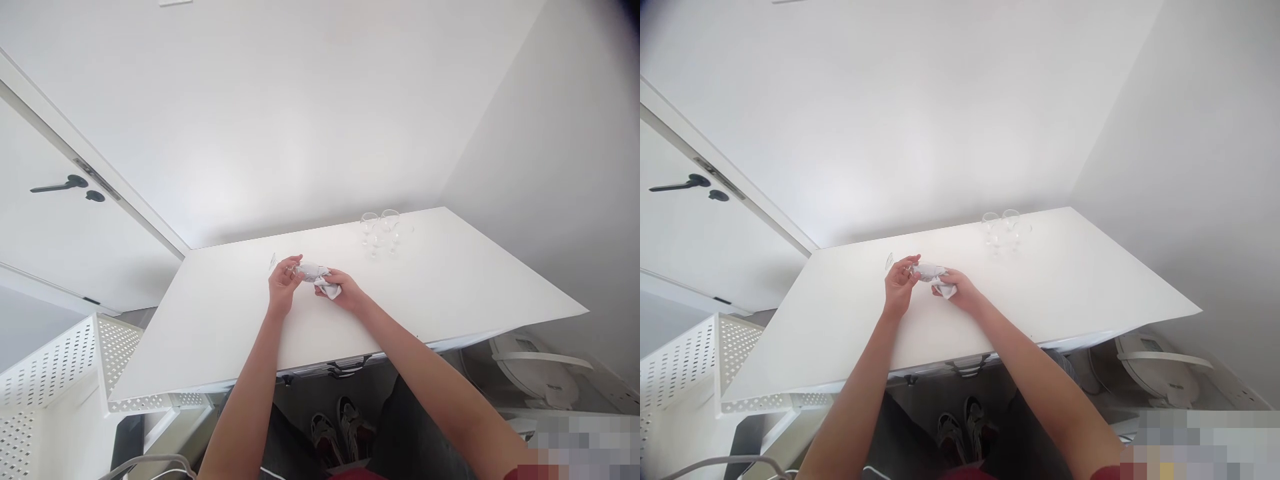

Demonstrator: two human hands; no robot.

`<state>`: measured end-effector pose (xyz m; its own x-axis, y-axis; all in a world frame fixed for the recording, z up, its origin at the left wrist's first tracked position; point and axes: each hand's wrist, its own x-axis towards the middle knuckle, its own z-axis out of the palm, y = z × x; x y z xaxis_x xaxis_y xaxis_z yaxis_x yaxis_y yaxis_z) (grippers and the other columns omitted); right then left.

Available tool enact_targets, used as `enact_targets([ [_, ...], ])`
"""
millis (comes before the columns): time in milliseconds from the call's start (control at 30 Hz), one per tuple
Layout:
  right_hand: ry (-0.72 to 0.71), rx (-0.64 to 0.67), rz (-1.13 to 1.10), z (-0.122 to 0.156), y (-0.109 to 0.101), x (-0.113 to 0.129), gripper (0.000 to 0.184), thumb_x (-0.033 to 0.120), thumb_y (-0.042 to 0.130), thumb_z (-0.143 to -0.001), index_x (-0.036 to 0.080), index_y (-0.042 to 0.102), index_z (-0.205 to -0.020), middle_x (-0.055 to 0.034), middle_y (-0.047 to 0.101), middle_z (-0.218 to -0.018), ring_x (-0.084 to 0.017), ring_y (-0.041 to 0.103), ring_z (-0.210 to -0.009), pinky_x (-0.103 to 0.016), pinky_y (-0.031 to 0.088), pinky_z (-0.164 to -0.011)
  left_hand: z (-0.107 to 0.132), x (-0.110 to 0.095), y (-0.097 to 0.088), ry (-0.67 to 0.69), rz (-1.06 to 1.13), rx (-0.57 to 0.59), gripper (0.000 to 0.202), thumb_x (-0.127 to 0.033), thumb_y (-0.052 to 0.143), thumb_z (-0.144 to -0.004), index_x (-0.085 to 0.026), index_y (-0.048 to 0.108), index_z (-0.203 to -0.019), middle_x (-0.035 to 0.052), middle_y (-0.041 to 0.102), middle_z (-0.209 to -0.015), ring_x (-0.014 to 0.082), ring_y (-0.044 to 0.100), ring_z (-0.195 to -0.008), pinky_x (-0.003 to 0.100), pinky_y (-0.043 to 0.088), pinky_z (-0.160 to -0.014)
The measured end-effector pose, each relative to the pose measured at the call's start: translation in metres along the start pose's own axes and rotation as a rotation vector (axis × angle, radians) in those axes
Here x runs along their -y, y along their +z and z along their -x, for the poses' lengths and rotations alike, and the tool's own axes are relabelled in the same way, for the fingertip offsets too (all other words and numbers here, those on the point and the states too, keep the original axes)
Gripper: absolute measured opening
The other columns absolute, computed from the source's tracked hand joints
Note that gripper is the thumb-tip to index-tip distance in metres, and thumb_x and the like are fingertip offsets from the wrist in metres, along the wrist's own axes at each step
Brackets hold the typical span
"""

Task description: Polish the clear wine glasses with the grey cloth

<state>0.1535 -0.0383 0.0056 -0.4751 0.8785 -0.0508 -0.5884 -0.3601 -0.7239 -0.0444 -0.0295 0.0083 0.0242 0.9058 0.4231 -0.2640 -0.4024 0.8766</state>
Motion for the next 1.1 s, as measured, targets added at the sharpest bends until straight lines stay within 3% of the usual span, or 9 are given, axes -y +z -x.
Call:
enact_targets([
  [100, 0.016, -0.033, -0.050, -0.001, -0.005, -0.001, 0.014, 0.021, 0.074, -0.076, 0.017, 0.070, -0.089, -0.0069, 0.068, -0.085, -0.018, 0.061, -0.074, -0.034, 0.052, -0.072, 0.000, -0.001, 0.001, 0.027, 0.011, 0.029, 0.016, -0.032, 0.083, -0.083, -0.023, 0.075, -0.092, 0.0110, 0.063, -0.143, 0.0339, 0.053, -0.143, 0.056, 0.042, -0.118],
  [267, -0.033, -0.062, -0.126, -0.002, -0.009, -0.001, 0.018, 0.020, 0.070, -0.074, 0.019, 0.067, -0.091, -0.0042, 0.065, -0.084, -0.017, 0.057, -0.071, -0.035, 0.052, -0.071, 0.000, -0.007, 0.002, 0.010, 0.118, 0.014, 0.010, -0.029, 0.084, -0.081, -0.024, 0.075, -0.078, 0.0012, 0.037, -0.168, 0.0386, 0.035, -0.155, 0.061, 0.038, -0.120],
  [400, -0.058, -0.070, -0.141, -0.001, -0.009, 0.002, 0.019, 0.021, 0.070, -0.073, 0.019, 0.068, -0.091, -0.0035, 0.063, -0.085, -0.016, 0.055, -0.072, -0.035, 0.051, -0.073, 0.000, -0.011, 0.000, -0.014, 0.215, -0.004, 0.018, -0.025, 0.080, -0.081, -0.019, 0.067, -0.069, 0.0014, 0.040, -0.166, 0.0401, 0.047, -0.146, 0.060, 0.043, -0.116],
  [533, -0.094, -0.140, -0.092, -0.001, -0.010, 0.004, 0.008, 0.020, 0.070, -0.071, 0.019, 0.062, -0.074, -0.0023, 0.058, -0.075, -0.015, 0.051, -0.067, -0.034, 0.050, -0.070, -0.002, -0.013, -0.006, -0.095, 0.368, -0.160, 0.013, -0.033, 0.073, -0.088, -0.025, 0.065, -0.094, 0.0033, 0.054, -0.153, 0.0318, 0.064, -0.130, 0.056, 0.046, -0.115],
  [633, -0.133, -0.256, 0.003, -0.003, -0.010, 0.003, 0.013, 0.023, 0.068, -0.069, 0.021, 0.056, -0.065, -0.0009, 0.053, -0.064, -0.015, 0.046, -0.061, -0.034, 0.048, -0.064, -0.004, -0.014, -0.007, -0.220, 0.438, -0.184, 0.034, -0.056, 0.061, -0.095, -0.033, 0.060, -0.121, 0.0072, 0.058, -0.146, 0.0279, 0.068, -0.120, 0.050, 0.056, -0.102],
  [767, -0.185, -0.402, 0.037, -0.005, -0.005, 0.005, 0.007, 0.027, 0.064, -0.064, 0.021, 0.061, -0.065, -0.0009, 0.056, -0.063, -0.013, 0.043, -0.058, -0.032, 0.045, -0.061, -0.004, -0.013, -0.003, -0.446, 0.409, 0.028, 0.058, -0.075, 0.048, -0.093, -0.028, 0.059, -0.125, 0.0121, 0.065, -0.130, 0.0279, 0.067, -0.114, 0.038, 0.064, -0.073],
  [900, -0.256, -0.475, 0.063, -0.003, -0.003, 0.008, 0.021, 0.030, 0.060, -0.064, 0.020, 0.072, -0.077, -0.0024, 0.065, -0.074, -0.012, 0.045, -0.058, -0.030, 0.042, -0.059, -0.003, -0.014, 0.001, -0.573, 0.382, 0.161, 0.063, -0.081, 0.045, -0.090, -0.028, 0.059, -0.122, 0.0106, 0.067, -0.114, 0.0224, 0.068, -0.085, 0.026, 0.052, -0.047],
  [1000, -0.263, -0.498, 0.102, -0.003, -0.006, 0.008, 0.024, 0.031, 0.059, -0.065, 0.019, 0.074, -0.079, -0.0026, 0.067, -0.075, -0.012, 0.049, -0.059, -0.029, 0.041, -0.059, -0.003, -0.016, -0.001, -0.626, 0.420, 0.154, 0.072, -0.087, 0.040, -0.087, -0.031, 0.057, -0.129, 0.0091, 0.067, -0.104, 0.0162, 0.061, -0.066, 0.022, 0.042, -0.040],
  [1100, -0.273, -0.498, 0.119, -0.004, -0.010, 0.007, 0.021, 0.031, 0.059, -0.064, 0.019, 0.073, -0.075, -0.0044, 0.070, -0.080, -0.014, 0.055, -0.064, -0.029, 0.043, -0.060, -0.003, -0.017, -0.004, -0.686, 0.434, 0.192, 0.071, -0.086, 0.041, -0.087, -0.025, 0.060, -0.119, 0.0090, 0.066, -0.098, 0.0124, 0.055, -0.057, 0.019, 0.035, -0.036],
])
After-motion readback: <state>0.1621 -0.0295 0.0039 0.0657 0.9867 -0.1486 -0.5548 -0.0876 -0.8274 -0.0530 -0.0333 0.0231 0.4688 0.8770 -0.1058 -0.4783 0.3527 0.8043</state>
